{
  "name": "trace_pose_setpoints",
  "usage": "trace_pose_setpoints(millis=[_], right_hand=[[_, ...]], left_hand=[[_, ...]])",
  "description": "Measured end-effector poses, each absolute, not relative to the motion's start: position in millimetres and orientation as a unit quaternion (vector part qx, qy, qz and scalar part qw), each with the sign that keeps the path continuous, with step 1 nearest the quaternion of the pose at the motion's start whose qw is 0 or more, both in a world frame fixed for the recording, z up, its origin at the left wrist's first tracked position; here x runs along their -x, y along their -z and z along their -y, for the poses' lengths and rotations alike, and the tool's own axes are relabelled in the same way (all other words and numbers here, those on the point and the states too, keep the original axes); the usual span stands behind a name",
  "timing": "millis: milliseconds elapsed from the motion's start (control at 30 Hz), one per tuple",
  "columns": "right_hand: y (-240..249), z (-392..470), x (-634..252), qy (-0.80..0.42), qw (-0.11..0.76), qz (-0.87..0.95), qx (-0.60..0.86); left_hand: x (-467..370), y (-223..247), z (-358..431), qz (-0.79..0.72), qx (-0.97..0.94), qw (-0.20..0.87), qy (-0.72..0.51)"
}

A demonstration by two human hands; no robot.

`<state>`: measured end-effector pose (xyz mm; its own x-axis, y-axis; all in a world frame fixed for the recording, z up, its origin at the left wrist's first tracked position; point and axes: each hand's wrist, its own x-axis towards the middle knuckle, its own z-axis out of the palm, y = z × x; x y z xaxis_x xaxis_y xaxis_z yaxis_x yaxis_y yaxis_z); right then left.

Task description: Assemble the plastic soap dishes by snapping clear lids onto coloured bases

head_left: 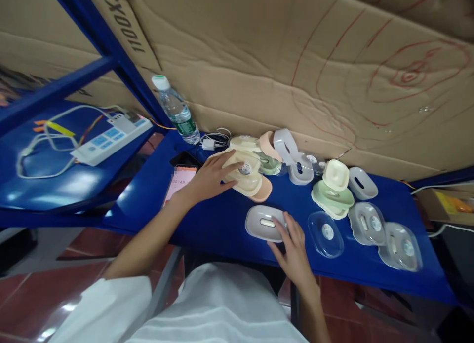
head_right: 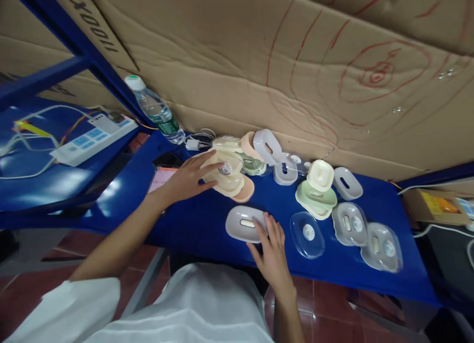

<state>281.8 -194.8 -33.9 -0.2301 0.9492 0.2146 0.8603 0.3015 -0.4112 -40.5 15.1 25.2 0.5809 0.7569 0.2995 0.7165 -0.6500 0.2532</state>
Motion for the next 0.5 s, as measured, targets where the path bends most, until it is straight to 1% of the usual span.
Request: trace_pose_setpoints(millis=[100, 167, 300, 400, 500], right_hand=[[30, 199, -292, -0.08, 0.235, 0.761, 0.6], [28, 207, -312, -0.044, 0.247, 0.731, 0.634], [32, 226, -353, 0.038, 0.219, 0.635, 0.74], [39, 232, -364, 0.034, 0.21, 0.594, 0.776], [40, 230, -358, 0.011, 0.25, 0.614, 0.749]], left_hand=[[41, -14, -9, -0.425, -0.879, 0.046, -0.213], [41, -8, -5, -0.434, -0.87, 0.042, -0.23], [36, -8, 8, -0.444, -0.856, 0.019, -0.265], [26, -11, 34, -0.438, -0.849, -0.018, -0.294], [11, -10, 76, -0.389, -0.873, -0.02, -0.294]])
